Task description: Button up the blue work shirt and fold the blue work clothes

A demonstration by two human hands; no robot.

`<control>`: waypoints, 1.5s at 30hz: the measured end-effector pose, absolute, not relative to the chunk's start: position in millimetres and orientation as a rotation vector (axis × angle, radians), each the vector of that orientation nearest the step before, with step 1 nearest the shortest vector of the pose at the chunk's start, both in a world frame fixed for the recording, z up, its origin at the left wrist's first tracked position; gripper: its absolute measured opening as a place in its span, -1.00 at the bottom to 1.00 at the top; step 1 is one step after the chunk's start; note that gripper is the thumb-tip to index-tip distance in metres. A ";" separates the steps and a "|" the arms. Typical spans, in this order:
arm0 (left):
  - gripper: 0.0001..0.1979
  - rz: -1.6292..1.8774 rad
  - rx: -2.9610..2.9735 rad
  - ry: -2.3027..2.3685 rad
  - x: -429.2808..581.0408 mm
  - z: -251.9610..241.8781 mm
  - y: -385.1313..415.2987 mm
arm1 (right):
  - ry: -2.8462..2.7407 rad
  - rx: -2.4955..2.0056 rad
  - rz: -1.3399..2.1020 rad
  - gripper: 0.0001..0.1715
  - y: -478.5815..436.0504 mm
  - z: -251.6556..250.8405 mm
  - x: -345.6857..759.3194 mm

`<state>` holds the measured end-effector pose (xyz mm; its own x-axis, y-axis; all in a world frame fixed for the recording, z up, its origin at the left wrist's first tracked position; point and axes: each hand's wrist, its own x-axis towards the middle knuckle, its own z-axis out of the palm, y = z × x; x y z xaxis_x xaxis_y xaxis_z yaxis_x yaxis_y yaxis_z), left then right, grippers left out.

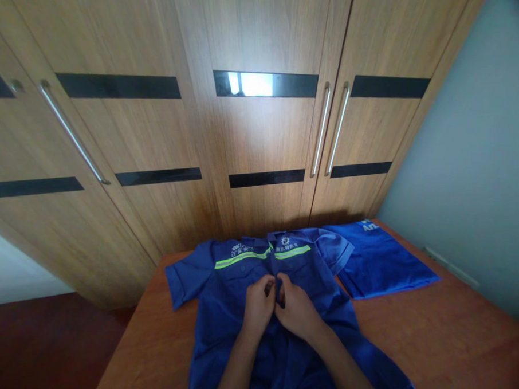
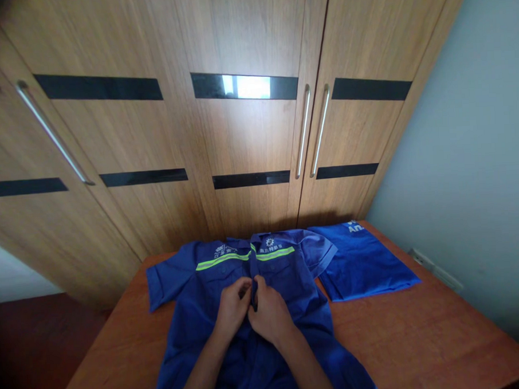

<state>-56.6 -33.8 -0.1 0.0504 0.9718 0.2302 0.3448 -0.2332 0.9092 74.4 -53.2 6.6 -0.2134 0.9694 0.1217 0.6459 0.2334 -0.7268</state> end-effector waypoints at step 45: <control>-0.79 0.909 1.897 1.426 -49.8 -1.0 -38.6 | -1.423 -1.493 0.784 -0.79 -14.6 -3.7 95.2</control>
<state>-49.8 -38.6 -1.0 0.1916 0.9665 0.1705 0.5622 -0.2505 0.7882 95.2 -14.6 -3.7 0.1358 0.9814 0.1358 0.4099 0.0692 -0.9095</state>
